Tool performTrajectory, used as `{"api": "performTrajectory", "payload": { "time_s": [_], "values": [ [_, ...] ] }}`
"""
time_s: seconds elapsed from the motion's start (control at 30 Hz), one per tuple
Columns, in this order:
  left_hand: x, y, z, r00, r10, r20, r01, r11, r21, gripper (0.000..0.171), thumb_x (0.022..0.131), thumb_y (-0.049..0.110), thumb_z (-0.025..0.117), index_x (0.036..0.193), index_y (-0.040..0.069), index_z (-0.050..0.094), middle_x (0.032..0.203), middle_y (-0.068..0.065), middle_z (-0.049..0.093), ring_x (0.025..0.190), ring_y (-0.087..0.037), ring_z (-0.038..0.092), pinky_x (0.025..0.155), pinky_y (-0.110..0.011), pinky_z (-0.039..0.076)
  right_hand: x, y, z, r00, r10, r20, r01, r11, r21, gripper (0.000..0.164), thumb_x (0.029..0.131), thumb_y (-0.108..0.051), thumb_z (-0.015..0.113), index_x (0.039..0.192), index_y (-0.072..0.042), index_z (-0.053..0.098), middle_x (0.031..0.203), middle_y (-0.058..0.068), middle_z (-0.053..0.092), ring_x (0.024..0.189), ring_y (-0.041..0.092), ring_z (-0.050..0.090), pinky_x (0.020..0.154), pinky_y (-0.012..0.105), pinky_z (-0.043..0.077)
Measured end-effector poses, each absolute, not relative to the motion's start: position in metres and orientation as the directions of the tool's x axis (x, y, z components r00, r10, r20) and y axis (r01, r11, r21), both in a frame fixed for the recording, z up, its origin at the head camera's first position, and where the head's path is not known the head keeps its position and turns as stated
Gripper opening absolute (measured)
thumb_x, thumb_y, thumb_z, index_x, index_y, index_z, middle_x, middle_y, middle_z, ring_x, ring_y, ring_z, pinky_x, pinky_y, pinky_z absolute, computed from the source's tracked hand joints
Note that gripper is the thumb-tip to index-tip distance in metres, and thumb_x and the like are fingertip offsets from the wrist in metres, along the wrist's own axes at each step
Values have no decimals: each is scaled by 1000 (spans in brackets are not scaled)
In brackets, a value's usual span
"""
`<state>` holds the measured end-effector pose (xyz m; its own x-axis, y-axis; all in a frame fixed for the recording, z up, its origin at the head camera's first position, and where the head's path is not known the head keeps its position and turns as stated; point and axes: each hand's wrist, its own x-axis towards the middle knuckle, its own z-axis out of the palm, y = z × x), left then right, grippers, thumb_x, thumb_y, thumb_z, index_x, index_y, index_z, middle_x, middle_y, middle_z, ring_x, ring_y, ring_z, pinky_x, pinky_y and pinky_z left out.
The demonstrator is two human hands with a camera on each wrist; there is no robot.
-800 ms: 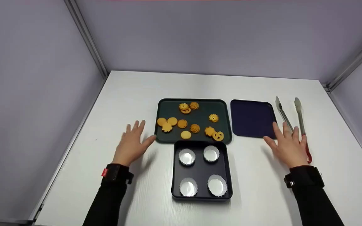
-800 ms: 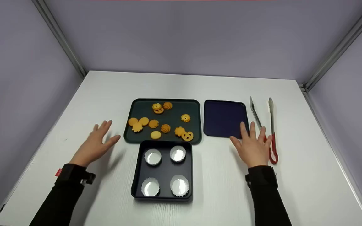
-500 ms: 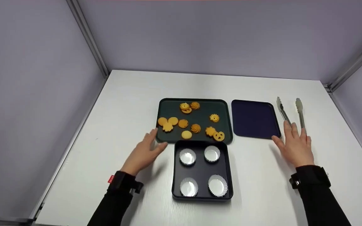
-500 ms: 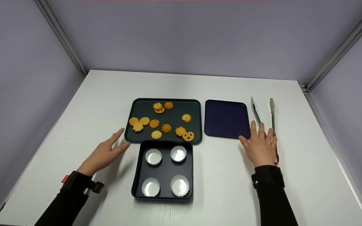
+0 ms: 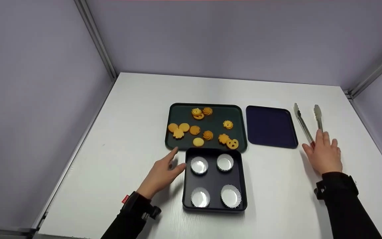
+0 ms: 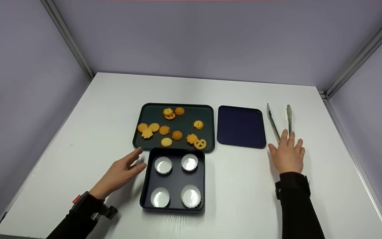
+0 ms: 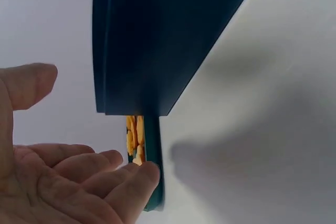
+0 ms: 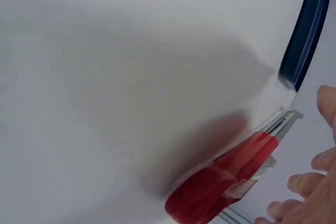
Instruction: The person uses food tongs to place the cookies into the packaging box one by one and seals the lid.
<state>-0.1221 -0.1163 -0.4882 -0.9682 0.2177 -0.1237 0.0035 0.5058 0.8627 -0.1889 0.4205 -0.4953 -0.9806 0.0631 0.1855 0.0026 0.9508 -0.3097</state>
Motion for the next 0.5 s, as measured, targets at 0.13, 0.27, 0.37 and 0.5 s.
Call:
{"api": "performTrajectory", "payload": {
  "time_s": [0.13,0.27,0.37,0.5],
  "values": [
    [-118,-114,-493,-971,214,-103,17,495,869,73,100,33,66,159,4,35,158,-21,41,134,-40,54,113,-54,42,-191,426,-499,-977,131,166,74,948,-311,76,104,-28,59,154,13,20,145,50,26,120,76,32,90,84,33],
    [-115,-112,-497,-972,212,-99,17,485,875,71,99,30,68,157,1,38,155,-22,45,128,-39,59,111,-50,46,-193,429,-502,-969,196,148,143,940,-310,73,103,-30,60,152,8,22,136,49,32,113,73,36,82,80,35],
    [-112,-111,-498,-970,216,-113,-5,448,894,70,99,29,69,155,0,41,152,-23,48,126,-40,61,98,-45,57,-194,430,-503,-964,219,149,167,939,-301,68,104,-31,59,150,7,26,128,48,36,109,70,38,79,73,34],
    [-109,-108,-498,-964,236,-125,-27,381,924,70,98,30,70,155,0,42,152,-23,49,125,-39,62,77,-31,63,-197,431,-503,-965,221,139,172,939,-299,66,105,-32,57,146,10,27,122,47,36,107,68,38,76,71,35]
  ]
}}
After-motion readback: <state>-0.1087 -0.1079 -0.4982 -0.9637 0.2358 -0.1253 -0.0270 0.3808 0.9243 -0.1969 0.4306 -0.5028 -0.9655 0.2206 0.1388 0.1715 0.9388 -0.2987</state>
